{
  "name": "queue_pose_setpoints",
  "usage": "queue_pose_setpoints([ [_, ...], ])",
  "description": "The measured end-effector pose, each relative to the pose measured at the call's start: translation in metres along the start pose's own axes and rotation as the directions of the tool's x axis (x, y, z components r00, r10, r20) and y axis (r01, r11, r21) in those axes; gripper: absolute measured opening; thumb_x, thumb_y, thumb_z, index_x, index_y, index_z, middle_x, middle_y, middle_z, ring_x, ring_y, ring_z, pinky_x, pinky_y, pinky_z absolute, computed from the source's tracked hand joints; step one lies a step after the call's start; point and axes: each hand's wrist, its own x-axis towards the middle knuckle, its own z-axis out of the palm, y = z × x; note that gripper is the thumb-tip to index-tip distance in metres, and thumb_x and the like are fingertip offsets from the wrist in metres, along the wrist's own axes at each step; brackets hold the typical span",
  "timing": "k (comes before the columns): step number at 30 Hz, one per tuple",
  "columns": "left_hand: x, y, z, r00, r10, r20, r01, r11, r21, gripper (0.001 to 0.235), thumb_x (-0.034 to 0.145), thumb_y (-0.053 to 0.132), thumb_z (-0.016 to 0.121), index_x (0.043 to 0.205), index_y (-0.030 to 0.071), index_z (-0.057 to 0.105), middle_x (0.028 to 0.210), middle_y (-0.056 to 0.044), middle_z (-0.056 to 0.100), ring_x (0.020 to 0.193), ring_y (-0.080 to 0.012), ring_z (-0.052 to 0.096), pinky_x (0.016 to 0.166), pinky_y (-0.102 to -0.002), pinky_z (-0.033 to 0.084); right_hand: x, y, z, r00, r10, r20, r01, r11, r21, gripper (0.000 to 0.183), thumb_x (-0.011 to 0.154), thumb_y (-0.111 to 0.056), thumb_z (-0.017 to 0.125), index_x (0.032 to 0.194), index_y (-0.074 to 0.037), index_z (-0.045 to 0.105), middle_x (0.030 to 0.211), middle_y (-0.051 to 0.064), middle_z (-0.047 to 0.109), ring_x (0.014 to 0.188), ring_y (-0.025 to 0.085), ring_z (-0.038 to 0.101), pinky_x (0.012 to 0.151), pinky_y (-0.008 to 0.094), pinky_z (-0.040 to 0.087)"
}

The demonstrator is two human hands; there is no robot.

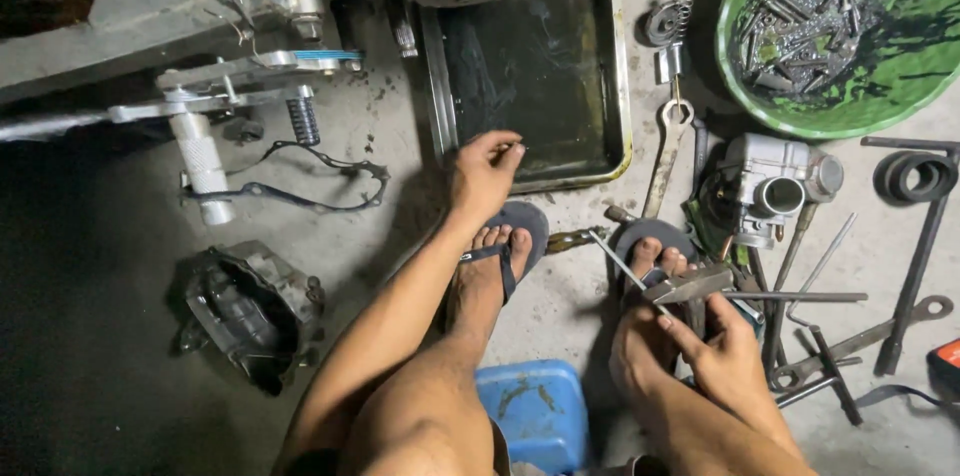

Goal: Disassembling a motorcycle clutch assembly by removing pins and springs using hand tools.

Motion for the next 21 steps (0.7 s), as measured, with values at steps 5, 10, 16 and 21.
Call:
queue_pose_setpoints([
  [5, 0.022, -0.014, 0.029, 0.87, 0.351, 0.346, -0.48, 0.76, 0.438, 0.021, 0.095, 0.01, 0.065, 0.113, 0.009, 0.077, 0.096, -0.006, 0.065, 0.073, -0.0296, 0.068, 0.059, -0.042, 0.054, 0.009, -0.007, -0.003, 0.992, -0.12, 0.025, 0.121, 0.992, -0.039, 0.052, 0.08, -0.02, 0.081, 0.131, -0.012, 0.07, 0.119, 0.0, 0.078, 0.104, 0.01, 0.064, 0.096, 0.026, 0.046],
  [10, 0.01, 0.036, 0.018, 0.955, 0.23, 0.19, -0.29, 0.864, 0.411, 0.035, 0.097, 0.017, 0.063, 0.131, 0.012, 0.063, 0.102, -0.009, 0.068, 0.082, -0.0278, 0.068, 0.071, -0.041, 0.055, 0.012, -0.023, -0.007, 0.991, -0.137, 0.002, 0.137, 0.987, -0.085, 0.047, 0.083, -0.022, 0.08, 0.129, -0.016, 0.069, 0.093, 0.001, 0.06, 0.079, 0.012, 0.049, 0.071, 0.03, 0.038],
  [16, -0.007, 0.029, 0.008, 0.996, -0.057, 0.064, 0.046, 0.987, 0.155, 0.014, 0.096, 0.017, 0.06, 0.107, 0.017, 0.069, 0.095, -0.001, 0.075, 0.074, -0.0165, 0.072, 0.069, -0.032, 0.054, 0.025, -0.025, -0.009, 0.976, -0.214, -0.043, 0.207, 0.97, -0.128, 0.027, 0.087, -0.023, 0.079, 0.11, -0.01, 0.072, 0.091, 0.003, 0.073, 0.079, 0.015, 0.058, 0.076, 0.032, 0.047],
  [21, -0.026, 0.041, 0.038, 0.943, -0.023, 0.331, 0.053, 0.995, -0.08, 0.017, 0.098, 0.023, 0.068, 0.087, 0.01, 0.072, 0.079, -0.002, 0.075, 0.075, -0.0113, 0.07, 0.072, -0.029, 0.057, 0.028, -0.064, -0.008, 0.966, -0.236, -0.102, 0.229, 0.971, -0.071, 0.025, 0.088, -0.025, 0.08, 0.105, -0.009, 0.072, 0.099, 0.003, 0.076, 0.089, 0.015, 0.065, 0.085, 0.031, 0.049],
])
